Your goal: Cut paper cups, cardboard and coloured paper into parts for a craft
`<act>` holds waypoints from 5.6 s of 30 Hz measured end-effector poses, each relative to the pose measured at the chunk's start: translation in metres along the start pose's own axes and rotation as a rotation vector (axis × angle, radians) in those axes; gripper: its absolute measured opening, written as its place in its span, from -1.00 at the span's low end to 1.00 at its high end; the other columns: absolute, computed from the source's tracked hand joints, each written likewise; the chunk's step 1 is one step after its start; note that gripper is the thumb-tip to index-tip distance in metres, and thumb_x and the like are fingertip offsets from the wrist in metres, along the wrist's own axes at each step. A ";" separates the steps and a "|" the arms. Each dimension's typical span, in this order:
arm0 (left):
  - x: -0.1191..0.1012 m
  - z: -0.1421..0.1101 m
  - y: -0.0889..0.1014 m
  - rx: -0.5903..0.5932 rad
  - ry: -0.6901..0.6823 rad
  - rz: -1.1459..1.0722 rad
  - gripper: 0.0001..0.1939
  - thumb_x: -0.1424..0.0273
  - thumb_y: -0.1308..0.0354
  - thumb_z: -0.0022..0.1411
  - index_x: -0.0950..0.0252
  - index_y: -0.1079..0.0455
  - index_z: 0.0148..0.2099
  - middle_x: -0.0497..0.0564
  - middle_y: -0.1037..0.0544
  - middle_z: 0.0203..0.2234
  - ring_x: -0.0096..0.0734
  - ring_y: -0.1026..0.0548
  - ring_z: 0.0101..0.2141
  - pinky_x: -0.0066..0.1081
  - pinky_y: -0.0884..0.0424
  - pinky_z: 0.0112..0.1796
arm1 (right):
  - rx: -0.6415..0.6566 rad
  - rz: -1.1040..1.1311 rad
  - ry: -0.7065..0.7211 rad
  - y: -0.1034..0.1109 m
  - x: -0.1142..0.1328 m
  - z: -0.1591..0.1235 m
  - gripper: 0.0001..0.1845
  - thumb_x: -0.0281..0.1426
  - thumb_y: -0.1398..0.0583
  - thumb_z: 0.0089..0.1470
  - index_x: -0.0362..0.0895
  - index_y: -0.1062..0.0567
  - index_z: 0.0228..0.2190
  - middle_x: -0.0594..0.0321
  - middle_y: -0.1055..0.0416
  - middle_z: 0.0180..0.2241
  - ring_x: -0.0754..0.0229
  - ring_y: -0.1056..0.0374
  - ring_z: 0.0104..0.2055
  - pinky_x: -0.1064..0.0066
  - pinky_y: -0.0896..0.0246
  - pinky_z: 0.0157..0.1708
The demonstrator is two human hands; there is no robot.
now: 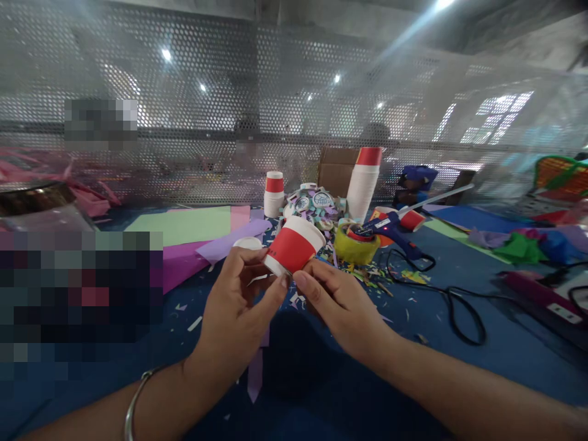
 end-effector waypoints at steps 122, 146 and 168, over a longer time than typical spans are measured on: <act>0.018 -0.002 -0.005 -0.007 0.249 -0.282 -0.73 0.24 -0.21 0.20 0.24 -0.34 -0.11 -0.01 -0.48 -0.22 -0.37 -0.47 -0.18 -0.32 -0.47 -0.11 | -0.019 -0.014 0.038 0.007 0.004 0.000 -0.60 -0.14 -0.03 0.26 -0.10 -0.26 -0.53 0.40 -0.17 -0.61 0.35 -0.08 -0.56 0.44 0.03 -0.56; -0.006 -0.001 -0.001 0.046 0.009 -0.040 -0.82 0.33 -0.18 0.21 0.27 -0.28 -0.17 -0.01 -0.50 -0.34 -0.44 -0.50 -0.33 -0.43 -0.47 -0.29 | -0.011 -0.010 0.078 0.004 0.009 -0.007 -0.64 -0.19 -0.05 0.26 -0.10 -0.27 -0.52 0.42 -0.15 -0.60 0.36 -0.07 -0.57 0.45 0.02 -0.56; 0.006 -0.003 -0.004 0.067 0.051 -0.040 -0.81 0.28 -0.16 0.23 0.24 -0.26 -0.17 0.02 -0.48 -0.30 -0.35 -0.51 -0.27 -0.33 -0.48 -0.27 | -0.029 -0.034 0.060 0.002 0.005 -0.004 -0.65 -0.18 -0.05 0.26 -0.10 -0.28 -0.51 0.40 -0.16 -0.59 0.33 -0.09 -0.54 0.43 0.01 -0.54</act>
Point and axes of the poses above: each hand's wrist, its own z-axis towards the middle knuckle, its own y-axis out of the back of the hand, x = y × z, the point moved 9 cm from there along z, towards the middle knuckle
